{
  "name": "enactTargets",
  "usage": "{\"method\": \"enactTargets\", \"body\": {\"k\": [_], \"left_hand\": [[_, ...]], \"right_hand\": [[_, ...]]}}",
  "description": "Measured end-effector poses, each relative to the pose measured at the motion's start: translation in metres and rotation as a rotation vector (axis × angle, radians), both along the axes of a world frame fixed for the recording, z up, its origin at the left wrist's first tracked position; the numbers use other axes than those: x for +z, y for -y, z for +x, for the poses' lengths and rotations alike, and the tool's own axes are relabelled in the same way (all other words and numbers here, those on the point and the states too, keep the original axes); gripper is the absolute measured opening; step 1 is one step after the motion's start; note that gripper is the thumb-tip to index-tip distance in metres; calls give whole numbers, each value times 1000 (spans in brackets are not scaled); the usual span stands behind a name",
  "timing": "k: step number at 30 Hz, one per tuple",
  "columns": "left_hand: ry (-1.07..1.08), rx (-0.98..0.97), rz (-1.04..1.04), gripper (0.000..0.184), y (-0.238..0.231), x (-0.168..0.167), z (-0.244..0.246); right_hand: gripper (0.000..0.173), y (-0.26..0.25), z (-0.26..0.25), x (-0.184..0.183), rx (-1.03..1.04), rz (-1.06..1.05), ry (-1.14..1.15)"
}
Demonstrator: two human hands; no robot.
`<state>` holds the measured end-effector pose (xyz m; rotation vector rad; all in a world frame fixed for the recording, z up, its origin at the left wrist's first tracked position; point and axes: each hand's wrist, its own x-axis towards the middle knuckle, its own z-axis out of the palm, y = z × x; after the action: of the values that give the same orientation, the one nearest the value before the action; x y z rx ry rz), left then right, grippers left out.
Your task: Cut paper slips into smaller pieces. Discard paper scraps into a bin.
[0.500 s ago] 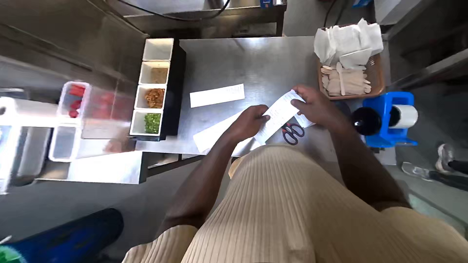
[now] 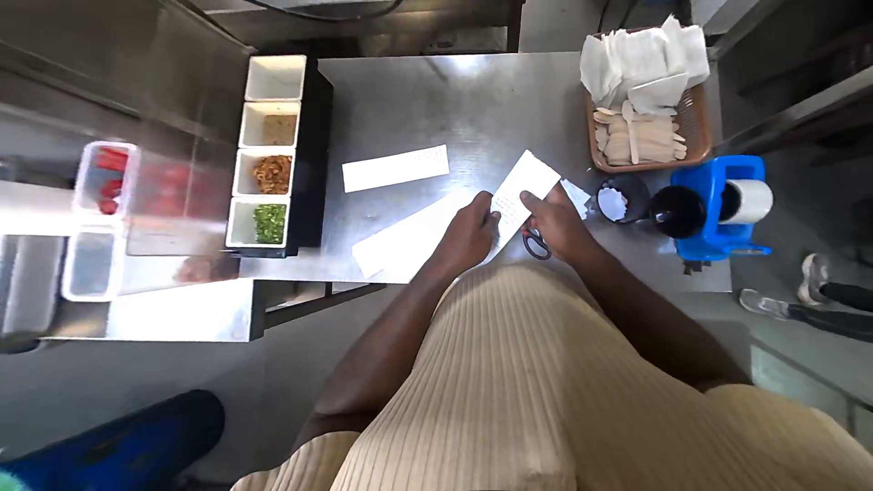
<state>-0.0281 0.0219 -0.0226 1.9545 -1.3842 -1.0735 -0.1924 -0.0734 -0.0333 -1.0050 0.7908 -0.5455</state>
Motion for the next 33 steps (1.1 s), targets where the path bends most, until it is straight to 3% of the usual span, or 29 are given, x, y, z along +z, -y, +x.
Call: {"method": "enactTargets", "body": {"k": [6,10,19,21,25,29,33], "left_hand": [[-67,4,-23,17,4,2,5],[-72,23,-64,26,6,-5,1],[-33,48,-43,22,1,-2,5],[44,90,-36,22,-9,2,21],[119,227,9,21,-42,13,52],[55,320,88,19,-72,4,51],[5,311,113,20,-84,-9,44]], "right_hand": [[28,3,-5,1,-17,10,23],[27,3,-9,-1,-3,13,31],[29,-2,-12,-13,52,-69,27],[33,-3,-25,-28,131,-299,-154],[35,-14,-61,-69,323,-809,-740],[41,-39,-68,-95,490,-913,-1048],[38,-51,-55,-102,363,-926,-1110]]}}
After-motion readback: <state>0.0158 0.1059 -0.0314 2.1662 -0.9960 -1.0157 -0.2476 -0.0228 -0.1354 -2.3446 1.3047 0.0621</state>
